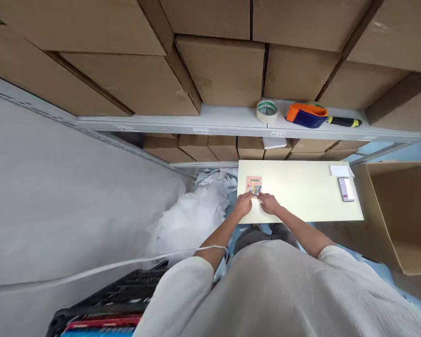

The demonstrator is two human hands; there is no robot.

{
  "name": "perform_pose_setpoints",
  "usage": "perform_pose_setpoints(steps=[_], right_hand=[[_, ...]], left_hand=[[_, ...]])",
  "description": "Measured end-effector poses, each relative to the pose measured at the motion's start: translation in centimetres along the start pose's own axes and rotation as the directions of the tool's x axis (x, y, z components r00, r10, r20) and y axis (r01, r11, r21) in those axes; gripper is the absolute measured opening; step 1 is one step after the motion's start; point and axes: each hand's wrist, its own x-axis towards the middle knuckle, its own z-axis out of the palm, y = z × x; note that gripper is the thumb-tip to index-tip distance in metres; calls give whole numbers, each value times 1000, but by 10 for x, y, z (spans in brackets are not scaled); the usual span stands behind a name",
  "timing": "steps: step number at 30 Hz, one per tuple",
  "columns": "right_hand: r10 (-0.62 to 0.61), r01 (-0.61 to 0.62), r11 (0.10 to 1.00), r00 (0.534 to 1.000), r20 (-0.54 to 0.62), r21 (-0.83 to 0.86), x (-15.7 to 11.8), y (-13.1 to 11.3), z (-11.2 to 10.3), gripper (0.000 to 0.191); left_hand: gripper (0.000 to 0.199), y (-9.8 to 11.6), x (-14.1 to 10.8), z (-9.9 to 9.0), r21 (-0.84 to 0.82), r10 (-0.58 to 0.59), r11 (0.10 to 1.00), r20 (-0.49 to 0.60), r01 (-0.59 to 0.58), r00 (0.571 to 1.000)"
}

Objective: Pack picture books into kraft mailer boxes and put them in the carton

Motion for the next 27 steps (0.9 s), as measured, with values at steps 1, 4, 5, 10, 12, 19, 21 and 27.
perform_pose_setpoints(steps=[1,4,5,10,12,19,21,27], right_hand=[[-8,8,1000,1000,6,-18,0,2,0,70],[-6,8,998,1000,30,-66,2,4,-1,76],[7,-4,997,999,40,-81,4,4,-3,79],[90,-77,988,991,96,-132,24,-2,-17,87],[115,-96,984,986,122,-150,34,-5,-24,89],[151,-123,977,976,156,-177,67,-4,-39,96],[160,-132,975,976,150,-179,76,-3,-42,100],[182,-153,974,967,177,-164,103,-3,-49,102]], left_hand=[[61,-1,1,1,-6,-11,1000,-5,11,1000],[66,-2,4,2,-10,-32,999,-7,32,999],[68,-3,6,2,-8,-32,999,-4,31,999],[75,-6,22,-3,41,-53,998,32,52,998],[77,-7,28,-7,41,-63,997,41,62,997],[86,-16,48,-21,35,-104,994,72,102,992],[88,-19,53,-26,42,-119,992,76,116,990],[91,-31,66,-40,19,-110,994,63,109,992]])
